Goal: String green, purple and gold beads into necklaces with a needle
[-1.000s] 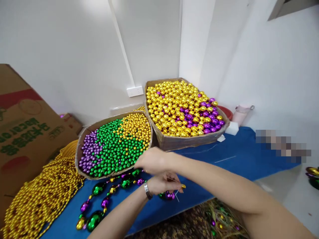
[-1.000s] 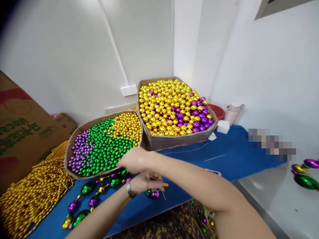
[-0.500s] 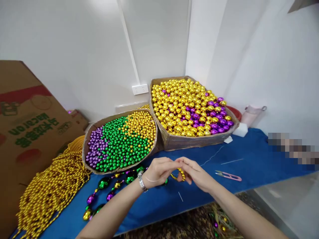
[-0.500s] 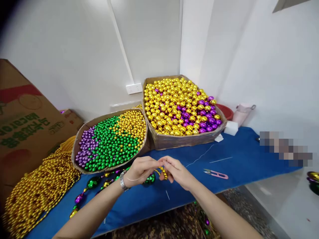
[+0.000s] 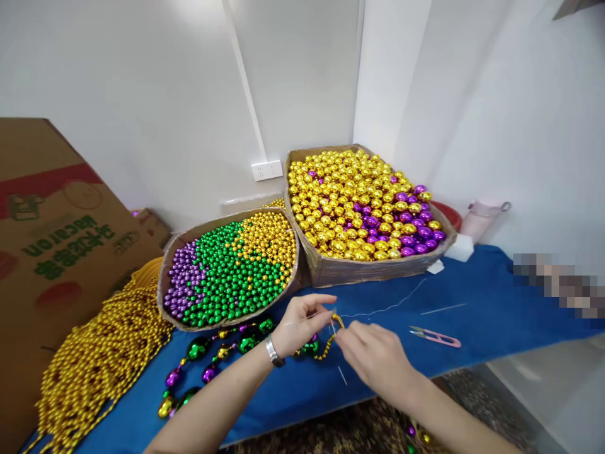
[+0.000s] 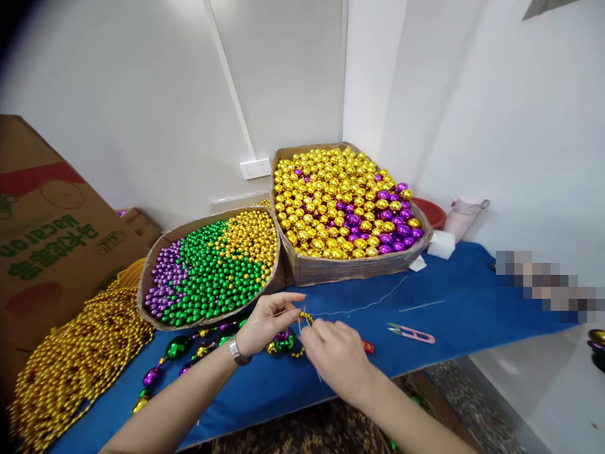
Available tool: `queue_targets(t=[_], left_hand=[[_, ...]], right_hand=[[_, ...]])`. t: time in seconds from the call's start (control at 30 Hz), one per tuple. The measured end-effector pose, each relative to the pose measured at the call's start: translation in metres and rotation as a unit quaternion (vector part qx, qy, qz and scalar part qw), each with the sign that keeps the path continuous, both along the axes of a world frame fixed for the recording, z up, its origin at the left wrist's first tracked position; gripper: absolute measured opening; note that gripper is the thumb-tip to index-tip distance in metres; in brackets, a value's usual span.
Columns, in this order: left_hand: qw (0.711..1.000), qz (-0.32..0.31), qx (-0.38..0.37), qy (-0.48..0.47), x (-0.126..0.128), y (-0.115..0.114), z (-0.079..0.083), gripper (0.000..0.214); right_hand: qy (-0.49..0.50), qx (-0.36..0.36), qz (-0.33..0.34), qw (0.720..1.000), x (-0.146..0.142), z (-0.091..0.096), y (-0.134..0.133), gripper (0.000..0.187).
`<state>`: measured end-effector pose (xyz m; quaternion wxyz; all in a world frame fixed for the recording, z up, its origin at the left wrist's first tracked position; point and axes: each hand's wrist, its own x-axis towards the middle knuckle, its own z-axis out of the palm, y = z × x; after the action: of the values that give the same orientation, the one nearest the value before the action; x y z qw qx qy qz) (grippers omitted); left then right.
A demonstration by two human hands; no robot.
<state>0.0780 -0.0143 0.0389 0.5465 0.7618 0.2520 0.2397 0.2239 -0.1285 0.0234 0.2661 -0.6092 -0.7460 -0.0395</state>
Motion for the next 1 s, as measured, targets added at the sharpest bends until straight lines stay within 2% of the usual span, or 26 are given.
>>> queue_targets(t=[0.07,0.1,0.13,0.2,0.23,0.3,0.4,0.43,0.53,0.6,0.7,0.8,0.9,1.0], left_hand=[[0.997,-0.004,-0.067,-0.023,0.001,-0.002,0.000,0.041],[0.998,-0.008,-0.056,-0.029,0.001,-0.003,0.001,0.040],[0.999,-0.014,-0.020,-0.031,-0.001,-0.004,0.002,0.038],[0.994,-0.038,0.095,-0.026,-0.005,-0.005,0.007,0.033],[0.986,-0.053,0.155,-0.025,-0.007,-0.006,0.009,0.032],[0.965,-0.083,0.246,-0.034,-0.009,-0.005,0.013,0.032],[0.942,-0.103,0.314,-0.058,-0.007,-0.002,0.015,0.033],[0.936,-0.107,0.330,-0.064,-0.007,-0.001,0.014,0.034],[0.925,-0.105,0.358,-0.075,-0.005,0.001,0.009,0.035],[0.928,-0.088,0.356,-0.072,-0.005,0.002,0.004,0.034],[0.928,-0.042,0.367,-0.055,-0.007,0.003,-0.005,0.031],[0.902,-0.030,0.430,-0.020,-0.011,0.008,-0.018,0.027],[0.880,-0.027,0.474,0.025,-0.021,0.015,-0.029,0.021],[0.905,0.023,0.419,0.063,-0.035,0.019,-0.032,0.020]], right_hand=[[-0.037,-0.037,0.040,0.998,-0.005,0.001,-0.006,0.026],[-0.017,-0.068,0.065,0.995,-0.003,0.003,-0.006,0.025],[0.025,-0.093,0.078,0.992,0.002,0.006,-0.005,0.023],[0.154,-0.104,0.064,0.981,0.015,0.011,0.002,0.022],[0.233,-0.099,0.043,0.966,0.021,0.012,0.008,0.022],[0.377,-0.136,0.047,0.915,0.029,0.009,0.021,0.026],[0.470,-0.269,0.157,0.826,0.024,-0.007,0.035,0.036],[0.475,-0.293,0.181,0.810,0.019,-0.013,0.037,0.040],[0.488,-0.309,0.206,0.790,0.008,-0.026,0.038,0.047],[0.496,-0.297,0.198,0.791,0.007,-0.028,0.035,0.047],[0.493,-0.263,0.160,0.814,0.010,-0.022,0.032,0.040],[0.473,-0.240,0.129,0.838,0.016,-0.015,0.028,0.033],[0.455,-0.238,0.112,0.851,0.023,-0.015,0.024,0.031],[0.443,-0.238,0.088,0.860,0.031,-0.022,0.019,0.030]])
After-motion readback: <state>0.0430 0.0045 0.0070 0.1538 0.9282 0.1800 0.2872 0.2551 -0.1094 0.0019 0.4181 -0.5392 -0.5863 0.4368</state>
